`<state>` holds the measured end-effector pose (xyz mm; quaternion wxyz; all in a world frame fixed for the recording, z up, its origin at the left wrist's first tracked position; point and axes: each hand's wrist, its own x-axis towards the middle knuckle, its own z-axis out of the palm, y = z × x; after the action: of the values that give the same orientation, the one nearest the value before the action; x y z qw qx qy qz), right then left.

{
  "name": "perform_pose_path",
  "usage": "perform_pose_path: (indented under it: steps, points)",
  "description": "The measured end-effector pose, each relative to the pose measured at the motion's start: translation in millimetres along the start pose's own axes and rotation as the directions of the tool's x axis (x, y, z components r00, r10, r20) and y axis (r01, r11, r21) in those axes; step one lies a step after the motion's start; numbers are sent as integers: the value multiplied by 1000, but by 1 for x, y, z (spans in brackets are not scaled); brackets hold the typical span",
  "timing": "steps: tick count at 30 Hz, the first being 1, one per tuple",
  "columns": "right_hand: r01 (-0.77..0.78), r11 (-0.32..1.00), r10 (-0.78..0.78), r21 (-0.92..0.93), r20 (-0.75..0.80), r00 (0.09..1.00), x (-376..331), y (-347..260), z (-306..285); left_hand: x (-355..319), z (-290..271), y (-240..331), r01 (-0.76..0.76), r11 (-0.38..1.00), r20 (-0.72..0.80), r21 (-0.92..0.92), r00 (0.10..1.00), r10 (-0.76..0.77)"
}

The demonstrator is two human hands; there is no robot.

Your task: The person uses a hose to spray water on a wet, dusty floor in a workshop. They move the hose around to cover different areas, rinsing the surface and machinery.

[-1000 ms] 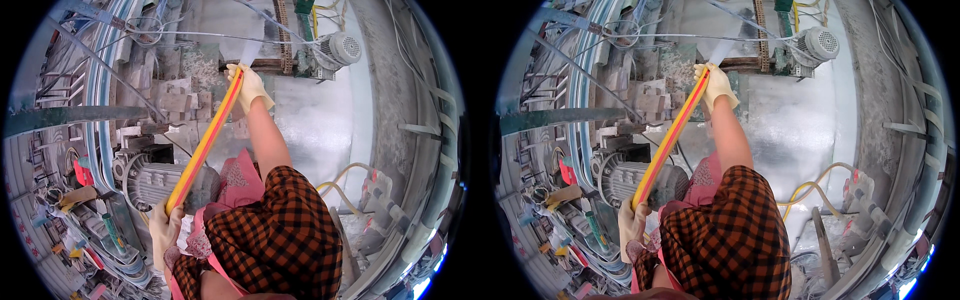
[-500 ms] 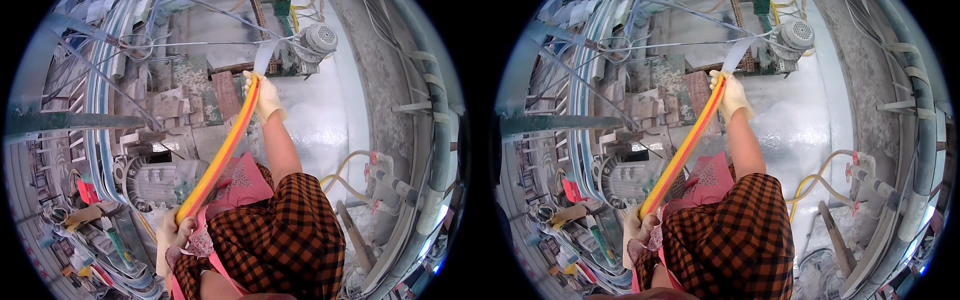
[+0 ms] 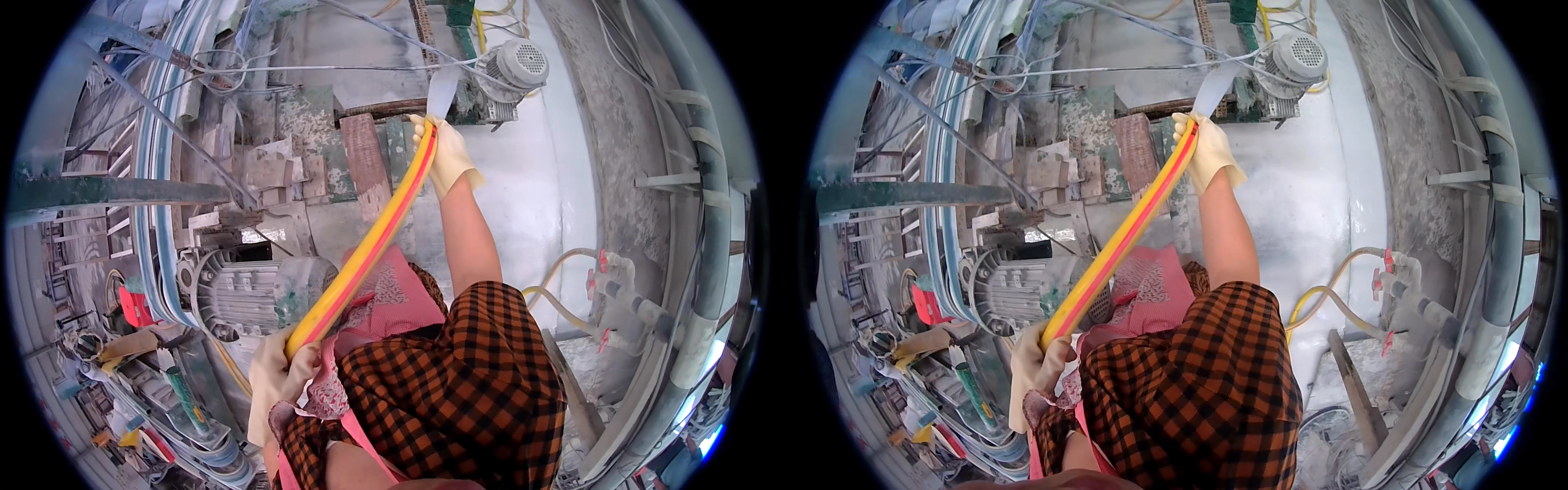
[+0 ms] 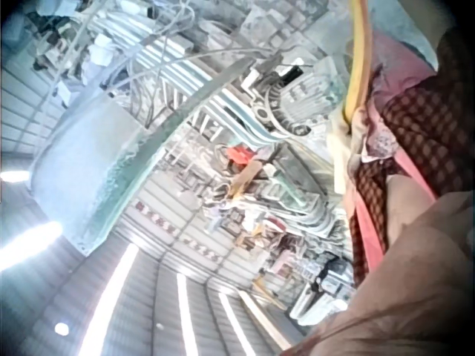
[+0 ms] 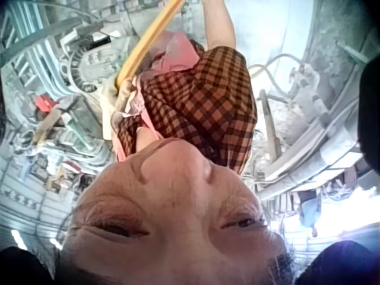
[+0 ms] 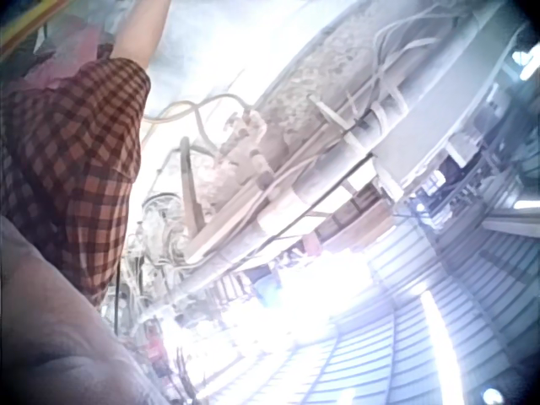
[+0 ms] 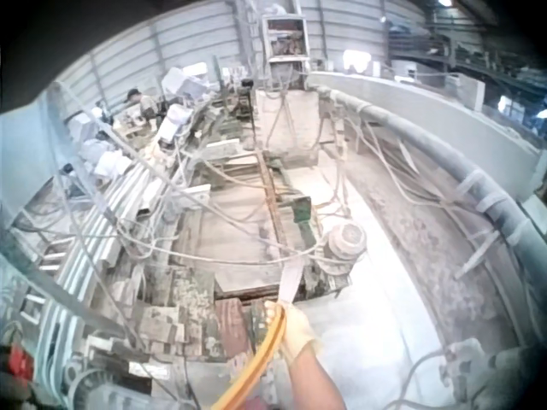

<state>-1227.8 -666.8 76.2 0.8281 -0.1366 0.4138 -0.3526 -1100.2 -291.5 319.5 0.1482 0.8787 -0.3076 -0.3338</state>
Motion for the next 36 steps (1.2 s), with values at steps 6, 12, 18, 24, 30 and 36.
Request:
perform_pose_path:
  steps: [6, 12, 18, 24, 30, 36]
  points:
    - [59, 998, -56, 31, -100, 993, -1, -2, -4, 2, -2, 9, -20, 999, 42, -40, 999, 22]
    - [29, 1000, -28, 9, -127, 991, -9, -14, -7, 7, -4, 16, -14, 994, 120, -112, 992, 27]
    - [-34, 999, 34, 3, -53, 998, 12, -24, -8, 8, 1, 21, -1, 997, 94, -76, 996, 8]
    - [3, 992, -14, -128, -82, 997, 26, -35, -19, 27, 15, 8, 30, 997, 102, -70, 995, -23]
    - [49, 963, -61, -265, -37, 997, 24, -47, -9, 28, 18, 8, -2, 999, 103, -48, 995, 7]
    - [-21, 989, 4, -147, -112, 994, 32, -37, -24, 35, 16, 24, -55, 998, 77, 19, 996, 53]
